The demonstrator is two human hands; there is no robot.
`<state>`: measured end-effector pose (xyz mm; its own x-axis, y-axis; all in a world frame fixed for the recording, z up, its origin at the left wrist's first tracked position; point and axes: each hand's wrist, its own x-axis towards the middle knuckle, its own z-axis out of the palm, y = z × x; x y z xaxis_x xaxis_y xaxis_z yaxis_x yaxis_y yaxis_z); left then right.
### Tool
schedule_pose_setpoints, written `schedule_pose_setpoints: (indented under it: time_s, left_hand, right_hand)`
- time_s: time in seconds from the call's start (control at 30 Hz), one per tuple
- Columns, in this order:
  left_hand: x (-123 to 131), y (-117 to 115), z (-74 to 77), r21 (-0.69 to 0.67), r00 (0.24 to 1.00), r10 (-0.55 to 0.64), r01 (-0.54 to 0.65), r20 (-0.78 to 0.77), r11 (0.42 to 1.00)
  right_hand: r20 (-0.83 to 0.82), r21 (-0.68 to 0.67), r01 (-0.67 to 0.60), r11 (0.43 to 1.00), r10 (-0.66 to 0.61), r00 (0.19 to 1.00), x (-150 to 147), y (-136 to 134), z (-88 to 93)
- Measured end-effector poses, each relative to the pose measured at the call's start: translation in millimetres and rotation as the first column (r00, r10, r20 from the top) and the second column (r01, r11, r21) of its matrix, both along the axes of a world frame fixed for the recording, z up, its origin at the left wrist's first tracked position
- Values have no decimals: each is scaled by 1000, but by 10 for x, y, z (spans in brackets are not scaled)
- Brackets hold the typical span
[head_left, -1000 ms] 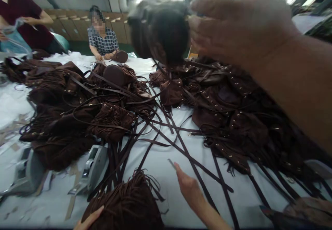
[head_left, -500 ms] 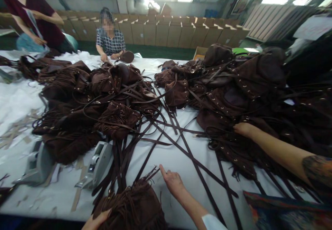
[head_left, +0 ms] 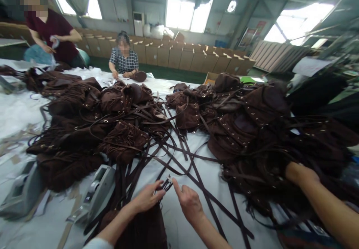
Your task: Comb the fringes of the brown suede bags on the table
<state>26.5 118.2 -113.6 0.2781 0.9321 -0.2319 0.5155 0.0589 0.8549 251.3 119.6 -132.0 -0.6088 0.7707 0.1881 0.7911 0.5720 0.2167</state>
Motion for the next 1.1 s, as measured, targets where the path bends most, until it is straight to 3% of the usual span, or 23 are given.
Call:
schedule_pose_setpoints:
  time_s: [0.07,0.13,0.23,0.27,0.33,0.4,0.47,0.53,0.63,0.8,1.0,1.03,1.1]
  left_hand:
    - [287,-57,-31,-7,996,19,-19,82,1000]
    - [472,-255,1,-11,989,30,-28,146,1000]
    - [596,-556,110,-55,962,-45,62,270,997]
    - [606,-606,134,-86,953,-28,56,301,995]
    - [586,-606,125,-189,938,117,-57,328,980]
    - [528,-515,45,-325,893,307,-199,327,925]
    - [464,-409,-55,-448,828,438,-262,350,854]
    - [433,-347,-119,-528,763,510,-265,396,807]
    - [469,-362,-98,-610,686,560,-211,464,764]
    - [541,-482,31,-706,638,612,-147,467,692]
    - [483,-526,50,-750,644,656,-186,395,634]
    - [476,-539,60,-748,646,656,-193,390,635]
    - [471,-590,100,-737,655,647,-199,390,646]
  right_hand:
    - [11,-68,-3,998,4,1000,-19,-32,-21]
    - [43,-218,136,966,-130,991,-40,-34,-85]
    - [140,-364,466,807,-447,884,15,65,-177]
    - [160,-371,536,758,-516,841,68,109,-190]
    - [164,-376,575,726,-559,813,196,153,-187]
    - [91,-393,531,751,-542,835,282,84,-161]
    - [-104,-371,374,850,-438,893,255,-104,-141]
    - [-317,-278,151,949,-239,918,110,-345,-149]
    - [-382,-154,-37,987,-25,924,-185,-605,-210]
    - [-220,-127,-3,992,-25,975,-316,-572,-303]
    - [-118,-209,-19,978,-6,993,-333,-426,-317]
    - [-108,-248,2,969,-30,994,-360,-401,-316]
    - [-45,-345,165,924,-191,980,-350,-320,-305]
